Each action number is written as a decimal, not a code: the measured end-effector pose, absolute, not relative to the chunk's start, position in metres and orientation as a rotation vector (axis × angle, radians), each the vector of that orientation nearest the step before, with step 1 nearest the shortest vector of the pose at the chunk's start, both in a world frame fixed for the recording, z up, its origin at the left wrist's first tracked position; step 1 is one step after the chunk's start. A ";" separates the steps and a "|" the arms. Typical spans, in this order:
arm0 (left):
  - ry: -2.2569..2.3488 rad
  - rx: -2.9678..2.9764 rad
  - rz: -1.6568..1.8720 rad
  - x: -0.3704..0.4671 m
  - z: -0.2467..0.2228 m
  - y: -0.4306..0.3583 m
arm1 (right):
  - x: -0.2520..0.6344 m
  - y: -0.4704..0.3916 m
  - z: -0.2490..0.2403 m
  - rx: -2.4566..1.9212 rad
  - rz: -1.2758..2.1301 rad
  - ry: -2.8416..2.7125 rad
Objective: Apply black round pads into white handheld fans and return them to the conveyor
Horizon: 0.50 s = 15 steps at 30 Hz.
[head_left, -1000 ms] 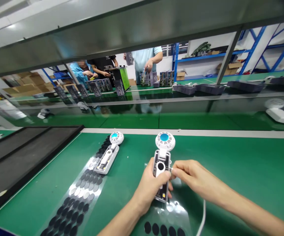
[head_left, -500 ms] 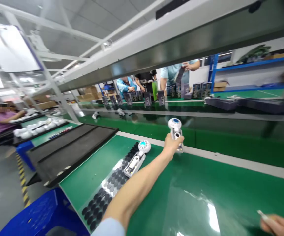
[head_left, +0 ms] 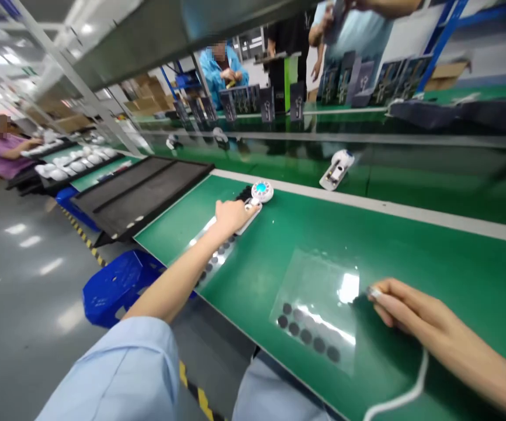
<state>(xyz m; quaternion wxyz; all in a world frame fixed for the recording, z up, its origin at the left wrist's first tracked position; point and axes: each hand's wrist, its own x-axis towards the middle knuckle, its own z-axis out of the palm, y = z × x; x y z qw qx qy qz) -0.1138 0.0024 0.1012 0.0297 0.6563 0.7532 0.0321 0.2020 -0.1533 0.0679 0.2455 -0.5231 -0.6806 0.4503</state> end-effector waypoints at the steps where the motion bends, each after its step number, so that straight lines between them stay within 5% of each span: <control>1: 2.312 2.039 0.071 -0.111 0.097 0.004 | 0.191 -0.156 0.073 -1.430 1.222 -1.894; 8: 2.247 2.126 0.296 -0.071 0.093 -0.009 | 0.125 -0.167 0.067 -1.309 0.706 -2.378; 12: 1.679 1.804 0.787 -0.038 0.086 -0.030 | 0.110 -0.162 0.060 -1.362 0.484 -2.548; 15: 1.388 1.628 0.827 -0.012 0.076 -0.042 | 0.105 -0.159 0.060 -1.411 0.472 -2.574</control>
